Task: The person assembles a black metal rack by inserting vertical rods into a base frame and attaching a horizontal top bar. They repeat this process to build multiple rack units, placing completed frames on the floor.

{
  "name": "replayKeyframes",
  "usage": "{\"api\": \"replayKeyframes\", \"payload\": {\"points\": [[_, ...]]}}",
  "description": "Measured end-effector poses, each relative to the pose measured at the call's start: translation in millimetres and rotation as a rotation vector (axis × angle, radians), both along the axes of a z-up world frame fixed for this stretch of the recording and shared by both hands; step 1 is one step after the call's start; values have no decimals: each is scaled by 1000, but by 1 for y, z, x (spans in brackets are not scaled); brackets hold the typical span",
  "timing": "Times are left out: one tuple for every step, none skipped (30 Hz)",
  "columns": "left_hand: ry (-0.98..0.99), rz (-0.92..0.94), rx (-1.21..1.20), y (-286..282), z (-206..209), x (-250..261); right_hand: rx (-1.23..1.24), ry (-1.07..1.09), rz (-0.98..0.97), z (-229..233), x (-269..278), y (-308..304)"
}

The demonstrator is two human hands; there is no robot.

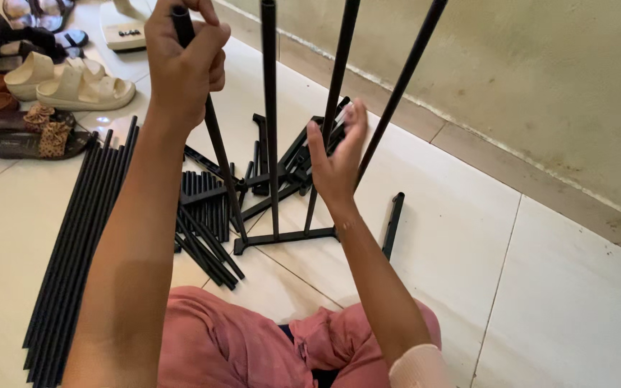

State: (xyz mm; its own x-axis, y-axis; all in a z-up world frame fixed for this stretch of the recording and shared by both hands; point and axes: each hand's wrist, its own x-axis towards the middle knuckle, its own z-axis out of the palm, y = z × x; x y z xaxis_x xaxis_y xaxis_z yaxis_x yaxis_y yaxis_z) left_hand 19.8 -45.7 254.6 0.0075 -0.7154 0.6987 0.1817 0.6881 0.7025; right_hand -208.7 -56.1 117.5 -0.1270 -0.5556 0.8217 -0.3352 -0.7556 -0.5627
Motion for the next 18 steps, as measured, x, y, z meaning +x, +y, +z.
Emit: {"api": "replayKeyframes", "payload": {"points": [[7, -7, 4, 1, 1, -2, 150, -126, 158, -4, 4, -8], [15, -14, 9, 1, 2, -4, 301, -249, 318, -8, 7, -14], [11, -10, 16, 2, 3, -4, 453, -370, 484, -13, 11, -20], [7, -6, 24, 2, 4, -5, 431, -345, 463, -18, 11, -23], [4, -4, 37, 3, 4, -7, 413, -320, 441, -24, 7, -23], [1, -2, 44, 4, 3, -8, 395, -295, 418, -29, 3, -25], [-3, 0, 49, 6, 3, -8, 420, -294, 430, -32, -1, -28], [-7, 2, 55, 7, 2, -7, 444, -294, 443, -33, -5, -32], [-26, 13, 23, 8, 0, -6, 477, -297, 451, -35, -8, -31], [-45, 23, -8, 9, -1, -5, 486, -287, 516, -37, -10, -29], [-65, 31, -48, 7, 0, -5, 486, -276, 581, -34, -13, -31], [-56, 33, -16, 5, 0, -4, 486, -265, 646, -31, -16, -32], [-46, 36, 15, 5, -1, -2, 501, -266, 706, -28, -19, -31], [-35, 39, 45, 5, -3, 0, 516, -267, 767, -25, -22, -30], [-29, 43, 54, 3, -5, 2, 530, -270, 828, -23, -24, -28], [-23, 47, 63, -1, -7, 3, 572, -267, 901, -20, -29, -27], [-16, 49, 71, -5, -9, 5, 612, -264, 973, -17, -35, -26], [-24, 43, 61, -8, -10, 7, 653, -261, 1045, -16, -39, -26]]}}
